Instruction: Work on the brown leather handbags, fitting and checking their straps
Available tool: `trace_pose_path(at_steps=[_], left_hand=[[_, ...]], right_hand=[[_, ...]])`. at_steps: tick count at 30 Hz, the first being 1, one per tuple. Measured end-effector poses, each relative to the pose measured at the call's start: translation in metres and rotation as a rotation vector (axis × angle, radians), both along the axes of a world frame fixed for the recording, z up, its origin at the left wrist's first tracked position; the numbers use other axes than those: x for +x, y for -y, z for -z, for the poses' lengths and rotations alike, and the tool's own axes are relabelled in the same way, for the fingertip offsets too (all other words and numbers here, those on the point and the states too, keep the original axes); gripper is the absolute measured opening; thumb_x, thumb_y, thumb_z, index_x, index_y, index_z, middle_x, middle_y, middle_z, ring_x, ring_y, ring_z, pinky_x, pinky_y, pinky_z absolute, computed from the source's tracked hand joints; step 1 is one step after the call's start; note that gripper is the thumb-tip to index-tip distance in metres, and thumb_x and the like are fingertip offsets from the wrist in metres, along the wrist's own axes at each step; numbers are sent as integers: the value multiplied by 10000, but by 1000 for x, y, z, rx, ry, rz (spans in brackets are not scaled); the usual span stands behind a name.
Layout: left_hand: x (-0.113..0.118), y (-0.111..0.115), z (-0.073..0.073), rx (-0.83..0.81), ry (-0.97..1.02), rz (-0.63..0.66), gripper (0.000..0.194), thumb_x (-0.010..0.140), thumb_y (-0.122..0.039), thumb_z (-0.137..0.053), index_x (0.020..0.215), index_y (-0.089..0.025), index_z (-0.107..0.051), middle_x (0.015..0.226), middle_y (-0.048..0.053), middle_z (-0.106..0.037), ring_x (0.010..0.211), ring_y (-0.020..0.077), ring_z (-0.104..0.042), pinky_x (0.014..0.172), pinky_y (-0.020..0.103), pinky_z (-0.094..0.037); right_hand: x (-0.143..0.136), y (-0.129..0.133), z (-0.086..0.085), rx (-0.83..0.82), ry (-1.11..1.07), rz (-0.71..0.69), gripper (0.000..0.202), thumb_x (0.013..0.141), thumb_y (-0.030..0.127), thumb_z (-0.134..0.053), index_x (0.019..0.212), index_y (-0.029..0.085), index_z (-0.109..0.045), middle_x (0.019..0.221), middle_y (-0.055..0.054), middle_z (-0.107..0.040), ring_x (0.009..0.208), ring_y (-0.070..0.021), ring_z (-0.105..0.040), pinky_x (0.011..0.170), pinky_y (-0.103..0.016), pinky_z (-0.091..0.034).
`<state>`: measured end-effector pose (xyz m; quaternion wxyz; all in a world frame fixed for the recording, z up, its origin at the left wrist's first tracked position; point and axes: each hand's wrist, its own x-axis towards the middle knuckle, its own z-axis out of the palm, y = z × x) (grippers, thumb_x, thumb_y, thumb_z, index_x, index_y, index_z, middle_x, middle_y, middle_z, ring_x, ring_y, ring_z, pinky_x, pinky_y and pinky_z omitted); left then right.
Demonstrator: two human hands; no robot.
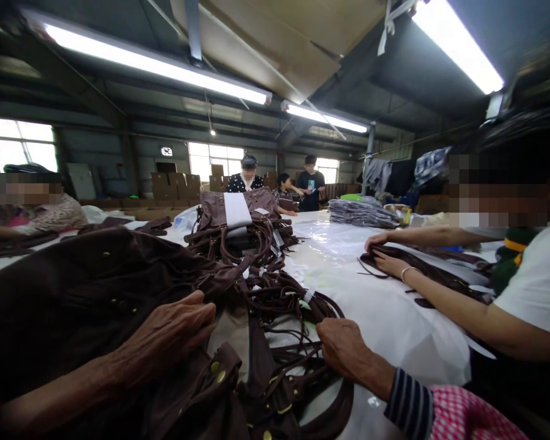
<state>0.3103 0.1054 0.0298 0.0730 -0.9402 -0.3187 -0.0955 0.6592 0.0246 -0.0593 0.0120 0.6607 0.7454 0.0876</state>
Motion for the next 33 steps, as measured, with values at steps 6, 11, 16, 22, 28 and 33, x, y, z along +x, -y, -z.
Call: trace_pose_path(at_steps=[6,11,16,22,28,33], left_hand=[[-1,4,-3,-9,0,14,211,963,-205,-364,763,-203,-430,779,50,-565,783,206,-475,657,331,-352],[0,5,-6,-8,-23,7,218,966,-204,-370,756,-198,-429,775,44,-556,769,192,-476,657,319,-352],[2,6,-8,-5,-21,1,239,991,-215,-354,775,-193,-454,769,25,-513,751,178,-476,645,306,-328],[1,6,-10,-21,-19,29,251,1001,-234,-379,770,-188,-466,770,11,-501,759,169,-481,662,294,-322],[3,10,-14,-37,-31,-1,252,999,-230,-392,768,-183,-483,774,10,-499,770,165,-497,673,287,-331],[5,11,-16,-56,-30,-40,262,1002,-251,-392,772,-181,-495,793,12,-485,766,163,-501,670,281,-338]], right_hand=[[-5,-2,-2,21,-51,33,187,752,74,-511,857,154,-643,916,-108,-721,864,-234,-657,761,-314,-418],[11,-1,-22,-79,-401,129,75,706,160,-548,724,181,-617,745,-24,-661,685,-161,-566,597,-262,-327],[25,0,-34,-173,-958,78,102,713,260,-585,690,169,-544,669,-13,-632,567,-113,-510,506,-229,-308],[28,5,-38,-287,-1233,155,165,642,243,-597,778,174,-534,600,2,-647,438,-95,-515,420,-197,-233],[44,13,-42,-285,-1192,77,245,644,249,-612,867,146,-603,634,-1,-662,466,-94,-491,460,-217,-344],[44,14,-43,-269,-1201,77,252,687,298,-630,879,135,-627,701,-28,-681,500,-99,-499,487,-231,-378]])
